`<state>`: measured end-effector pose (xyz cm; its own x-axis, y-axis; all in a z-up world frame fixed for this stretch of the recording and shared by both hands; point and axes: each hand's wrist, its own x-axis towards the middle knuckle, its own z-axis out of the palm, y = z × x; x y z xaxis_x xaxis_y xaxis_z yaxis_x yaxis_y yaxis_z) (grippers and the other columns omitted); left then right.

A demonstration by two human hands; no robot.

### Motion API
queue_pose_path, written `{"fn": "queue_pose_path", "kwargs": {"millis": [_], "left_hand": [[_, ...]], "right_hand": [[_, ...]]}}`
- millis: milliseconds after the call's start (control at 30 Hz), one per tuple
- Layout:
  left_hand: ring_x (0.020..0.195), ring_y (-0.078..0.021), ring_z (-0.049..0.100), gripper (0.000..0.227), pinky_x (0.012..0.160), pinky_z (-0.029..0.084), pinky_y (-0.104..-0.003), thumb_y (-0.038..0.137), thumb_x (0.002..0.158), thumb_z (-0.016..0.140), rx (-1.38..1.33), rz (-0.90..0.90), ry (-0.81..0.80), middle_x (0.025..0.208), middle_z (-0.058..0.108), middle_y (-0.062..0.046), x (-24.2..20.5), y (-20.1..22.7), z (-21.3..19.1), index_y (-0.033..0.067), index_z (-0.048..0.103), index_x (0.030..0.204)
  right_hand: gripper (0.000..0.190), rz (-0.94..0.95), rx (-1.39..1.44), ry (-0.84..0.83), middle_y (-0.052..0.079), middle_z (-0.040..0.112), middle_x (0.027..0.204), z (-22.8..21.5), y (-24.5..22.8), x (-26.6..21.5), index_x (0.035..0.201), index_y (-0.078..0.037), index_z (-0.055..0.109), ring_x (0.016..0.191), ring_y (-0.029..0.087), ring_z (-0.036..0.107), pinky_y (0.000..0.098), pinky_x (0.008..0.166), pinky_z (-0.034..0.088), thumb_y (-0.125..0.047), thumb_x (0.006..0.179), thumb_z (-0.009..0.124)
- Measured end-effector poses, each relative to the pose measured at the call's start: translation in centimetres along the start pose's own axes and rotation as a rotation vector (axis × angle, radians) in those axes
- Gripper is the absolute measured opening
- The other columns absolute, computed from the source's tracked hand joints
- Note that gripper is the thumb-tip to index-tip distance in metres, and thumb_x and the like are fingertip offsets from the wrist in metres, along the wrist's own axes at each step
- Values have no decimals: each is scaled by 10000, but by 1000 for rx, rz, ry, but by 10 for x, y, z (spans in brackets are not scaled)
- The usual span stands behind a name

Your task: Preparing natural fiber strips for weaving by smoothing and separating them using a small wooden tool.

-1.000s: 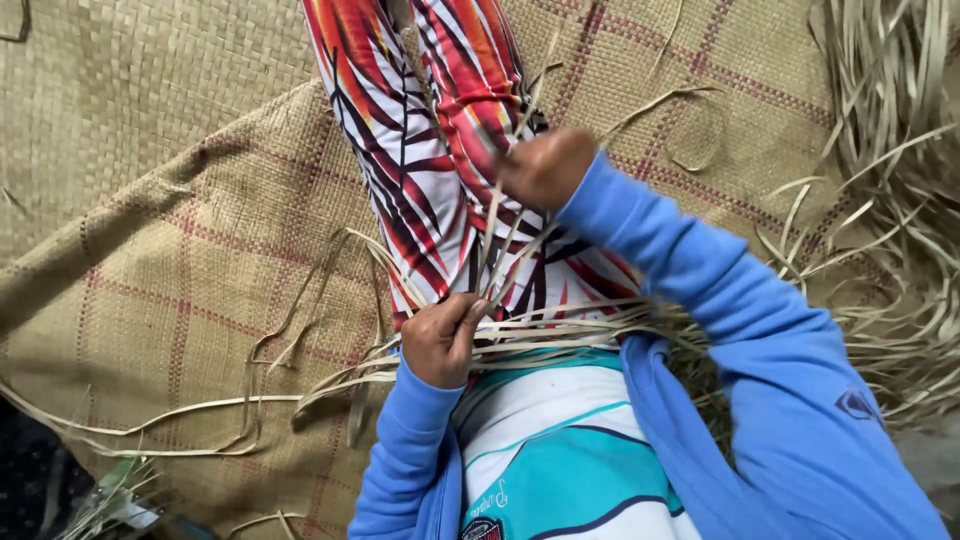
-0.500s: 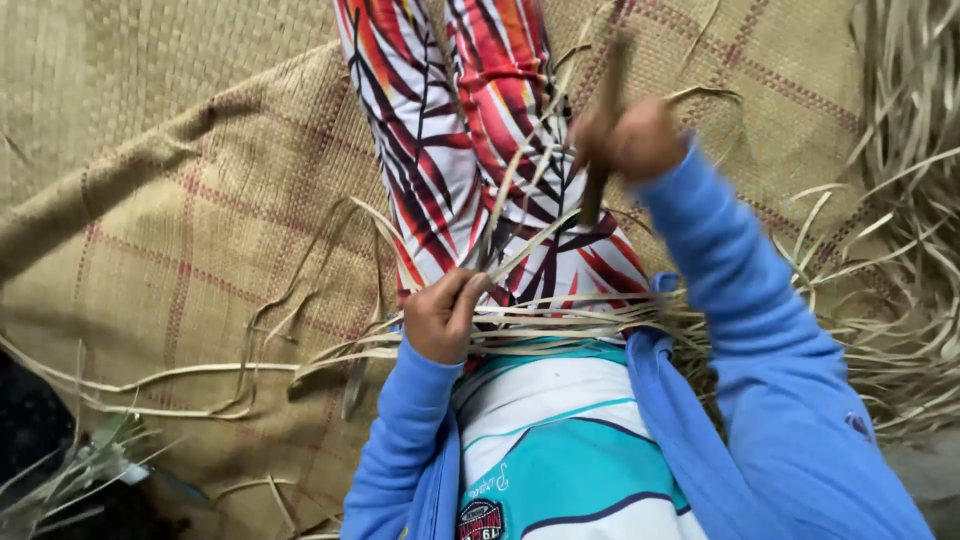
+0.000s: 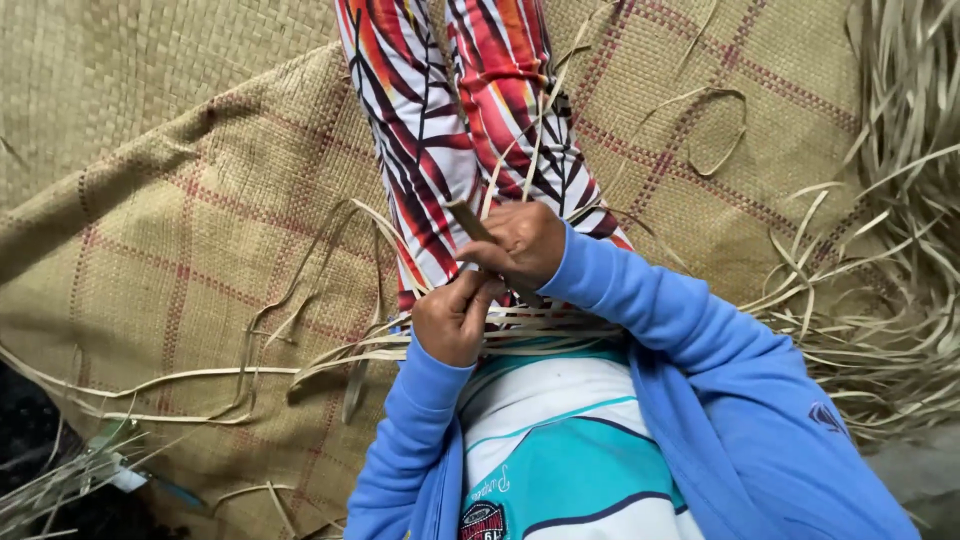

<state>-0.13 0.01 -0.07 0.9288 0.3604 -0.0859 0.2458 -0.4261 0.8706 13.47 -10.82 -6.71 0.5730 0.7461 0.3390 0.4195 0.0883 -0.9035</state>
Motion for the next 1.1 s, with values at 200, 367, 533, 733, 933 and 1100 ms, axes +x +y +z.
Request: {"fn": "queue_pose_path", "kwargs": {"millis": [200, 367, 533, 733, 933, 1100], "left_hand": [[526, -398, 614, 306, 524, 520, -448, 278, 1009, 674, 48, 73, 8, 527, 574, -118, 2, -1, 5, 158, 609, 735], [481, -371, 603, 258, 518, 530, -403, 261, 1014, 665, -15, 54, 11, 483, 546, -94, 0, 3, 3, 171, 653, 772], [437, -341, 589, 245, 521, 528, -359, 257, 1001, 689, -46, 52, 11, 446, 535, -73, -2, 4, 1, 184, 680, 767], [417, -136, 406, 115, 416, 356, -294, 48, 936, 708, -55, 13, -61, 550, 578, -26, -5, 6, -2, 33, 712, 821], [434, -125, 405, 106, 407, 358, -289, 10, 935, 656, -177, -21, -76, 581, 599, -31, -22, 5, -23, 8, 723, 853], [426, -107, 374, 93, 419, 332, -266, 59, 942, 693, -99, -104, -19, 540, 561, -19, -12, 10, -18, -12, 746, 914]], "right_hand": [[584, -12, -324, 20, 12, 564, 534, -11, -19, 14, 533, -100, 521, 505, 204, 610, 294, 482, 487, -343, 1026, 718], [556, -100, -555, -32, 26, 585, 561, -25, 28, 10, 585, -108, 561, 559, 214, 625, 315, 522, 519, -378, 1064, 644], [504, -233, -1180, 99, -103, 288, 420, -56, 96, 24, 1431, -214, 703, 300, 67, 297, 285, 239, 306, -528, 1171, 406], [775, -31, -1378, 50, -141, 426, 454, -108, 163, 25, 524, -285, 408, 328, 53, 347, 267, 285, 270, -563, 1242, 495], [655, 66, -1461, 492, -43, 461, 495, -161, 202, 18, 618, -216, 516, 364, 126, 339, 324, 316, 308, -517, 1200, 494], [268, -247, -420, 296, 89, 597, 589, -104, 112, -3, 1081, 147, 650, 387, 170, 491, 318, 321, 392, -68, 1137, 500]]}}
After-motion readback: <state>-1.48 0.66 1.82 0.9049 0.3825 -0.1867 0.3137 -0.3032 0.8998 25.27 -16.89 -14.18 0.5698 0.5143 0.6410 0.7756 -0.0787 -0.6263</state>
